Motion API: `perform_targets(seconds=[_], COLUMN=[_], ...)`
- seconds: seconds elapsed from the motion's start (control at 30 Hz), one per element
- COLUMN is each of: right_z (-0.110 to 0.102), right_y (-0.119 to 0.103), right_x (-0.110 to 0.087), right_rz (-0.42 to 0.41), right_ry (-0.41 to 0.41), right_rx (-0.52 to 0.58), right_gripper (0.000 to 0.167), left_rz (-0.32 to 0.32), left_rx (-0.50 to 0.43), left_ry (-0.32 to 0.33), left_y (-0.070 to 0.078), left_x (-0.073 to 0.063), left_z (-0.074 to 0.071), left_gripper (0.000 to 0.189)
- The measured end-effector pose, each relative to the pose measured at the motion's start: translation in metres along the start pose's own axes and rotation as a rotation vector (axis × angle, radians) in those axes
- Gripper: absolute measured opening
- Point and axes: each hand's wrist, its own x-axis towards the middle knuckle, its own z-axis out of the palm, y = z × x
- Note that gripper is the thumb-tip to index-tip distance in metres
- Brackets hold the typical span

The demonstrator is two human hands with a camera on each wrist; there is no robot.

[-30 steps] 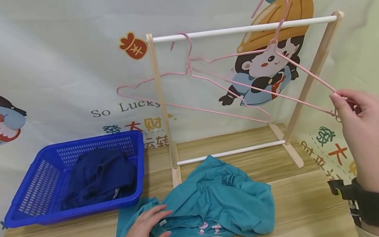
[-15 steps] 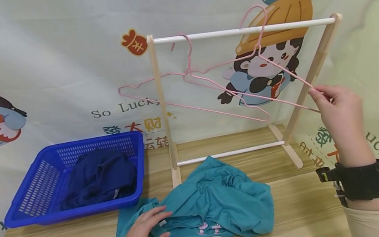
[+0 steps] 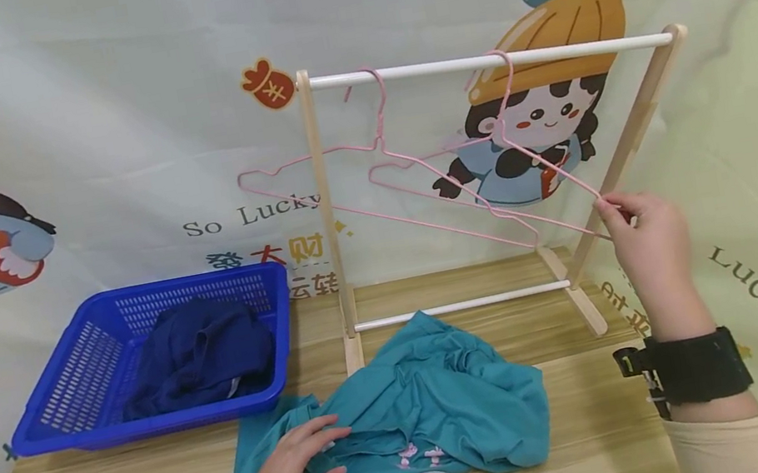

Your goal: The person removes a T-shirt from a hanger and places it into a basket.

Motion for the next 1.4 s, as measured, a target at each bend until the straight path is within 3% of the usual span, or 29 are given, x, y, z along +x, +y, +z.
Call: perform_targets(seconds=[0.4, 0.67, 0.97, 1.13, 1.27, 1.4], right_z=[0.004, 0.005, 0.011, 0.021, 0.034, 0.050], right_y=[-0.002, -0.001, 0.002, 0.000, 0.001, 0.005], right_x=[-0.006, -0.013, -0.038, -0.059, -0.077, -0.093], right_rz=[-0.021, -0.079, -0.191, -0.284, -0.363, -0.393], right_ry=[0.030, 0.042, 0.211, 0.265, 0.246, 0.143], right_rx=[-0.022, -0.017, 0.059, 0.118, 0.131, 0.112], right_gripper=[0.039, 0.039, 0.038, 0.031, 0.029, 0.032], left_rz=[-0.008, -0.001, 0.018, 0.017, 0.017, -0.002], left_rx=[-0.005, 0.012, 0.032, 0.032, 0.046, 0.062], left_ry=[-0.005, 0.001, 0.019, 0.015, -0.002, -0.025], left_y=[-0.001, -0.001, -0.002, -0.002, -0.001, -0.002], left_x=[0.001, 0.000, 0.002, 0.004, 0.006, 0.008], left_z=[0.000, 0.001, 0.004, 0.007, 0.009, 0.012], left_gripper=[0.039, 0.040, 0.044, 0.051, 0.054, 0.056])
